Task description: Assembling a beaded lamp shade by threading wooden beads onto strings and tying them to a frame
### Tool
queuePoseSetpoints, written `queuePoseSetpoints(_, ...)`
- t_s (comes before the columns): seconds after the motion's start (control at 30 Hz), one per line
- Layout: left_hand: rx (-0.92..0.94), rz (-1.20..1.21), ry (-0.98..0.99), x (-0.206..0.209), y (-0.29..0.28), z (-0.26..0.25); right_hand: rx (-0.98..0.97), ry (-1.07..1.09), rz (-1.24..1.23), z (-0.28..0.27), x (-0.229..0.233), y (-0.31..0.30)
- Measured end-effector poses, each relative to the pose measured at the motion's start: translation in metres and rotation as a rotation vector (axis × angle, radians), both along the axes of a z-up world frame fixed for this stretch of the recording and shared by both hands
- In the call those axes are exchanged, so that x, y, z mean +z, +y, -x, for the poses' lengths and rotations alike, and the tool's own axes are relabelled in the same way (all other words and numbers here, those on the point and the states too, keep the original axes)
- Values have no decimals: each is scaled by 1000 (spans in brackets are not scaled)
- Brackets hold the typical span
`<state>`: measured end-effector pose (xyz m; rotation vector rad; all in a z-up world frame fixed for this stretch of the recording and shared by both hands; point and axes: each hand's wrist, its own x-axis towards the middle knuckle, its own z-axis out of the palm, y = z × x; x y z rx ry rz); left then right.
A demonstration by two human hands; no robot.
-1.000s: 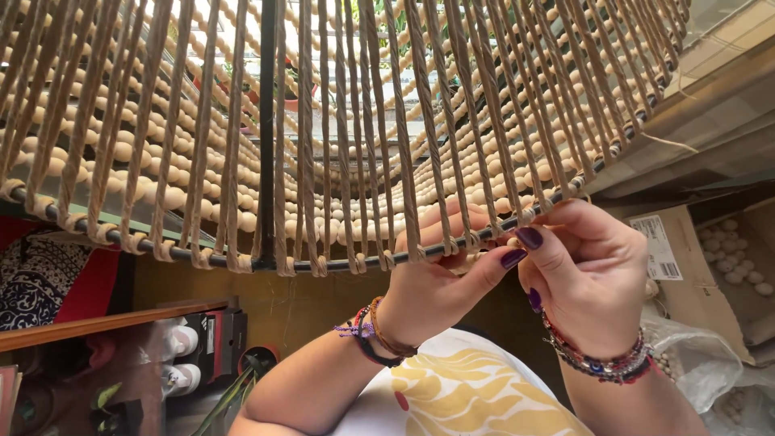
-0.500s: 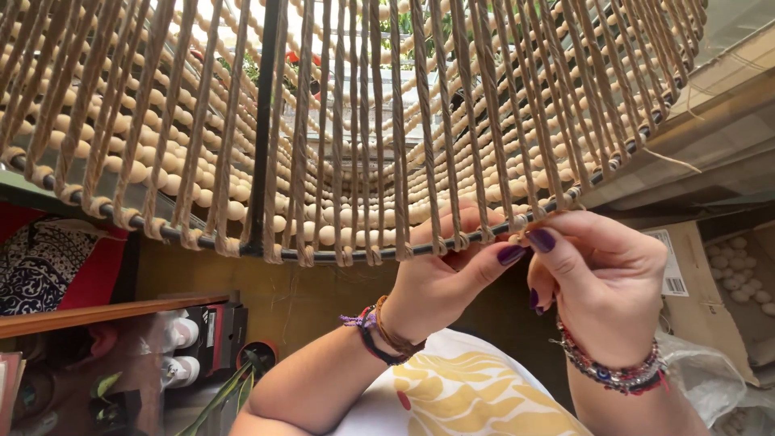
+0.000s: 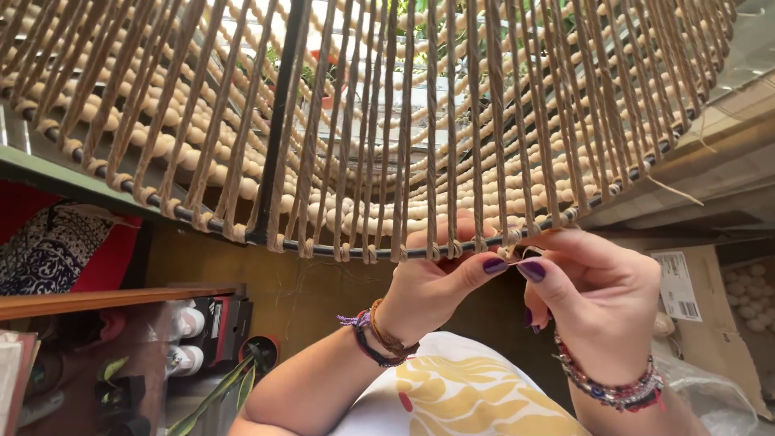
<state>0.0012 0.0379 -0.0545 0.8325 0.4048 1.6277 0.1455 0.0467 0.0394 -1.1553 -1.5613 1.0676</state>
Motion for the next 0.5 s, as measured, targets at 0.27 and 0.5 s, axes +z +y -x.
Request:
queuePoseSetpoints(0.27,-25,24,-16,-5,-7,5,-123,84,-20,24,-8,-2)
queuePoseSetpoints(0.5,-31,-51,44,-2,-5,8,-176,24,-72,40,-7,-5)
